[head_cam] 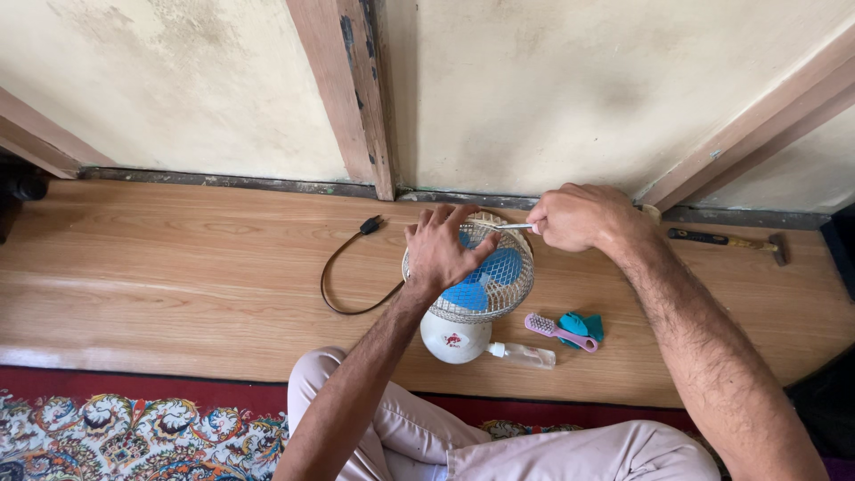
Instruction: The person disassembles a small table fan by removing the front grille and then the fan blade. They use a screwdriver to loosen the grille and then unscrew the blade by hand.
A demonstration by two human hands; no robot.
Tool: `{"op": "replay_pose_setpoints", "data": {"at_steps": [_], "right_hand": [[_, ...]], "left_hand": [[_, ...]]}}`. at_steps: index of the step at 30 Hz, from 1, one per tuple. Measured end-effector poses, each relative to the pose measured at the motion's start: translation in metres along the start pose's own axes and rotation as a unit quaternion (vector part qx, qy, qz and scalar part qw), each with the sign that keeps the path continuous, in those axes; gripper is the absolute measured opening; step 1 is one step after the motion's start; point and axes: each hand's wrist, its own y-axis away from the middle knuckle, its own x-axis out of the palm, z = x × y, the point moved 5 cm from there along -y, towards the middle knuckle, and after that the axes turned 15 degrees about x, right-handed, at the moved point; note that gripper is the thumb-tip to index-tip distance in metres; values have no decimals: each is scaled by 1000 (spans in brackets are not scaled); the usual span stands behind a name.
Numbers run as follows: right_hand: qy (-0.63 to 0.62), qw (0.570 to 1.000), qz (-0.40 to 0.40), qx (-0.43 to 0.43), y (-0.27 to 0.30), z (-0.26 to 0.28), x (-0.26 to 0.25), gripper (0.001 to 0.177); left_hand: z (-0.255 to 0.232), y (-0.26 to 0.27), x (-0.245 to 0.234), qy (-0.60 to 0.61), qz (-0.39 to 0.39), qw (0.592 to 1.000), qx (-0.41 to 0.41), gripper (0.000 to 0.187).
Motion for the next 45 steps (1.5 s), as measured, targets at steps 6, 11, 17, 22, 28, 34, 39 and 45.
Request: {"op": "replay_pose_setpoints", "data": {"at_steps": [6, 11, 17, 22, 28, 34, 39, 45], "right_hand": [[-9, 1000, 1, -8, -2, -5, 0, 36], [-21, 1000, -2, -16, 0, -7, 2, 38], [-32, 999, -4, -6, 2, -7, 3, 32], [-51, 998, -7, -28, -2, -7, 7, 31], [-84, 995, -5, -54, -12, -5, 17, 32], [-152, 985, 32, -81, -24, -15, 34, 36], [-150, 986, 29, -59, -20, -29, 48, 38], [-235, 963, 20, -127, -26, -38, 67, 37]], "left_hand": [[-2, 1, 4, -5, 2, 1000, -1, 69], [-2, -4, 3, 11, 20, 999, -27, 67], [-3, -10, 6, 11, 50, 996, -67, 63], [5, -5, 9, 18, 16, 998, -58, 60], [19, -2, 9, 41, -5, 997, -59, 59], [24, -1, 13, 38, -5, 998, -49, 61], [15, 1, 12, 33, -9, 999, -36, 59], [0, 3, 5, 16, -22, 1000, -11, 54]]}}
